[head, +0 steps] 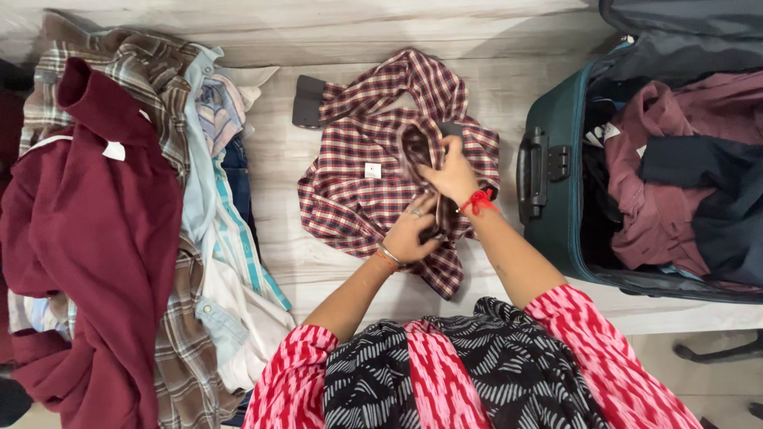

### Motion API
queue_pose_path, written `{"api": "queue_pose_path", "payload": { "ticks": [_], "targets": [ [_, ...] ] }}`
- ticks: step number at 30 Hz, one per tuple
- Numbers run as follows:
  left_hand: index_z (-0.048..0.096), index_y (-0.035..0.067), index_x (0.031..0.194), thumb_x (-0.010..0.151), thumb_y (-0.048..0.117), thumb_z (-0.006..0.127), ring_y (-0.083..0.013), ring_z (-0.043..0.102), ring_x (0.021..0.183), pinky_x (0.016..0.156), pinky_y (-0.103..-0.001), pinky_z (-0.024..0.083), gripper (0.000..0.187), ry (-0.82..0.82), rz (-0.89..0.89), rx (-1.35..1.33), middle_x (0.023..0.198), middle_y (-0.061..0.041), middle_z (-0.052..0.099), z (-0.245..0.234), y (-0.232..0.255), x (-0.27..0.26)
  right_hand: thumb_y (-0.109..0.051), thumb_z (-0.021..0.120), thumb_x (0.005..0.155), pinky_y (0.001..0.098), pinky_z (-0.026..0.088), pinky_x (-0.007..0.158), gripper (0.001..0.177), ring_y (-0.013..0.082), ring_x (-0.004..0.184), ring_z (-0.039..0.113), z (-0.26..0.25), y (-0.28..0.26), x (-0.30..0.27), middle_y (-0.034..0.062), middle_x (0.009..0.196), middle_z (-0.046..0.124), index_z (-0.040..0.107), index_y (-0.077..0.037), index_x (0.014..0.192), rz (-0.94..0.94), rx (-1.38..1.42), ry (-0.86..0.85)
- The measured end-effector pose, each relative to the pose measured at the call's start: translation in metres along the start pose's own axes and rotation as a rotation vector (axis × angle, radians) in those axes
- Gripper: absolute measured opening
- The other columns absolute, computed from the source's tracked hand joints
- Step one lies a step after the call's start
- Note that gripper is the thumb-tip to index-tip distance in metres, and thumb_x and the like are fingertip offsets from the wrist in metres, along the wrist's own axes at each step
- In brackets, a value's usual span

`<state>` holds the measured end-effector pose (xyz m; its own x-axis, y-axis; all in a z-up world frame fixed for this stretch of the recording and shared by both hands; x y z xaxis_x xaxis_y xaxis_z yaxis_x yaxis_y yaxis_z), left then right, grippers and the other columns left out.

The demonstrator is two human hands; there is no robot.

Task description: The person picks up a maroon shirt and a plaid shirt from a suitcase and folds them on a surface by hand.

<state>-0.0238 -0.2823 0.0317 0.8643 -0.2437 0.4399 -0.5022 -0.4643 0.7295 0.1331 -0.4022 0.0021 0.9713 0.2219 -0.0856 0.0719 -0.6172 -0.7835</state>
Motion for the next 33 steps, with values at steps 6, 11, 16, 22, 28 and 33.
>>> {"api": "queue_pose_path", "payload": {
  "ticks": [6,11,16,22,28,33],
  "targets": [
    [0.051,0.005,0.119,0.083,0.036,0.087,-0.0328,0.058,0.115,0.101,-0.046,0.050,0.059,0.429,-0.579,-0.176,0.129,-0.020,0.057,-0.022,-0.033,-0.012,0.001,0.076,0.080,0.0262,0.051,0.065,0.042,0.0114,0.073,0.063,-0.004,0.051,0.005,0.0052,0.087,0.068,0.055,-0.001,0.117,0.145,0.449,-0.099],
    [0.027,0.004,0.154,0.075,0.029,0.091,-0.0468,0.034,0.135,0.113,-0.049,0.036,0.105,0.693,-0.640,0.111,0.148,-0.038,0.025,-0.067,-0.044,0.028,0.002,0.063,0.097,0.0224,0.049,0.077,0.022,0.0080,0.086,0.060,-0.017,0.042,-0.007,0.0012,0.095,0.067,0.063,-0.001,0.118,0.042,0.483,-0.237],
    [0.054,0.019,0.139,0.063,0.026,0.091,-0.0482,0.035,0.135,0.108,-0.054,0.031,0.085,0.453,-0.469,0.527,0.148,-0.028,0.041,-0.099,-0.037,0.057,-0.006,0.060,0.105,0.0221,0.048,0.081,0.014,0.0051,0.090,0.055,-0.076,-0.029,-0.032,-0.0034,0.098,0.061,0.061,-0.001,0.118,-0.109,0.385,-0.337],
    [0.070,0.014,0.103,0.088,0.023,0.076,-0.0323,0.064,0.108,0.094,-0.047,0.047,0.019,0.055,-0.319,0.228,0.107,-0.008,0.072,-0.097,-0.049,0.062,-0.004,0.065,0.085,0.0361,0.054,0.073,0.031,0.0251,0.077,0.068,-0.156,-0.093,-0.046,0.0115,0.092,0.070,0.067,-0.008,0.115,-0.186,-0.199,-0.204],
    [0.070,0.005,0.107,0.097,0.026,0.069,-0.0395,0.068,0.086,0.072,-0.042,0.053,0.023,0.047,-0.457,0.037,0.092,-0.018,0.071,-0.117,-0.038,0.054,-0.022,0.062,0.100,0.0569,0.051,0.073,0.015,0.0468,0.086,0.066,-0.173,-0.071,-0.035,0.0191,0.100,0.072,0.068,-0.009,0.104,-0.118,-0.589,0.358],
    [0.070,0.004,0.114,0.102,0.031,0.061,-0.0274,0.070,0.082,0.077,-0.037,0.054,0.031,0.291,-0.689,-0.133,0.094,-0.015,0.074,-0.117,-0.026,0.053,-0.031,0.061,0.103,0.0458,0.057,0.083,0.025,0.0380,0.097,0.072,-0.115,-0.025,-0.030,0.0185,0.100,0.075,0.068,-0.007,0.108,0.058,-0.254,0.249]
  ]
}}
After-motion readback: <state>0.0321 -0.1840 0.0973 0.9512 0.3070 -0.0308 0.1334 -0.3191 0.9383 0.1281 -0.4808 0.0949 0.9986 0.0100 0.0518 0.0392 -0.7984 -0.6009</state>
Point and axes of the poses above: each hand's wrist, its own x-axis towards the middle knuckle, its own z-axis out of the palm, y = z × x, the point moved 5 cm from there along x, towards the middle knuckle
